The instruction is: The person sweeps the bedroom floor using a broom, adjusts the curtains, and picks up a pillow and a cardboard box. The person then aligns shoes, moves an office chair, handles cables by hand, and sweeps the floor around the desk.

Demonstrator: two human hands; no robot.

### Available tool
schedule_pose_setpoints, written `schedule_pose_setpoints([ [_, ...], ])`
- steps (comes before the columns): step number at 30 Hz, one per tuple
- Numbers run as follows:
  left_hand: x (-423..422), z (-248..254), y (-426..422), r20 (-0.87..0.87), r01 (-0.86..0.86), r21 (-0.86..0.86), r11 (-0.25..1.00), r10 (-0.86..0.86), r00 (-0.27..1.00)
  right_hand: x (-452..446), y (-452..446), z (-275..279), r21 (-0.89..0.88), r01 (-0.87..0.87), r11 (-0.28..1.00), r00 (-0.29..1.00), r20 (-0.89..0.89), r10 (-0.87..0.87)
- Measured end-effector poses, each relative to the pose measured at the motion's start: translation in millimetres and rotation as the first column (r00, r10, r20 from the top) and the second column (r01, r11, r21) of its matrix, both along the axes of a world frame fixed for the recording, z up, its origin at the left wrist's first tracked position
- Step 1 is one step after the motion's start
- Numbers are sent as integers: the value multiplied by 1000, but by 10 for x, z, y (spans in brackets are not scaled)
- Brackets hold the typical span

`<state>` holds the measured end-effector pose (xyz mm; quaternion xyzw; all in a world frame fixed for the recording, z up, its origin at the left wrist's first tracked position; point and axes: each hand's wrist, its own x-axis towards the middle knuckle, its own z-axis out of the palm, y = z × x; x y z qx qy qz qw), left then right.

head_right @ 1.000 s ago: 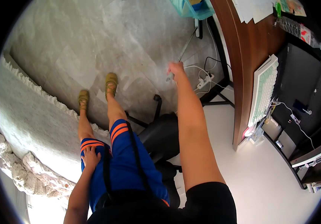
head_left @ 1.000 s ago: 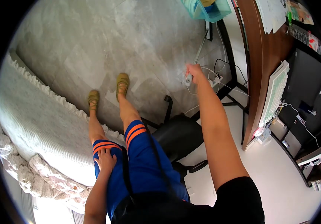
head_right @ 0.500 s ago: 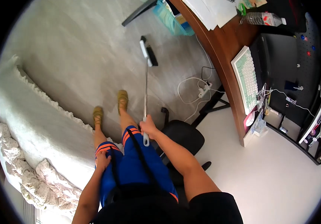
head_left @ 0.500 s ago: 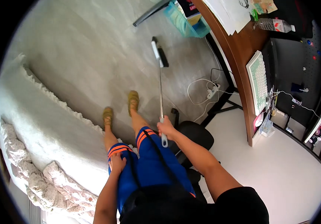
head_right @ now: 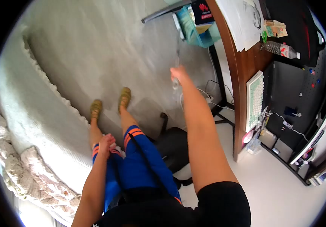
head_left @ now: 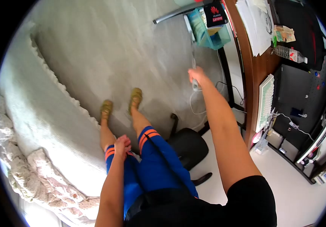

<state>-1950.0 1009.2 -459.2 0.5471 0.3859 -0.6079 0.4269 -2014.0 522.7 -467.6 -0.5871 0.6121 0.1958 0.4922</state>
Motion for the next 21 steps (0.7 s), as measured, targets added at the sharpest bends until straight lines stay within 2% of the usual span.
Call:
schedule_pose_setpoints([
  [1,-77,-81,-149,-70,-243,-7,970,242,968,141,20,-72,10,113,994,989,97,-113],
  [2,-153,-134,-284,-139,-469,13,883,466,874,248,115,-146,27,225,974,956,187,-226],
  [4,-331,-254,-492,-263,-775,-2,632,747,610,363,368,-290,148,175,973,969,148,-197],
  [5,-422,-298,-560,-317,-883,14,468,840,440,388,581,-282,104,205,973,975,67,-213],
  [6,-507,-302,-602,-326,-909,66,412,869,371,342,828,-195,30,241,970,970,32,-242],
  [7,-565,-307,-638,-329,-928,115,356,894,302,176,1015,-300,-73,172,982,980,-89,-178],
  [8,-617,-325,-642,-324,-942,157,295,917,233,44,1217,-273,-61,149,987,979,-133,-156],
  [12,-687,-445,-226,-249,-913,194,359,918,308,-245,1994,150,26,-91,995,970,-225,95],
  [16,-381,-229,-230,-347,-889,19,457,837,423,-249,2680,515,170,-90,981,977,-176,120],
  [19,-161,10,-183,-396,-833,-64,549,753,526,-14,3109,769,260,24,965,999,-49,-11],
  [21,-18,140,-65,-369,-768,-83,635,696,615,113,3206,904,389,163,907,982,25,-187],
])
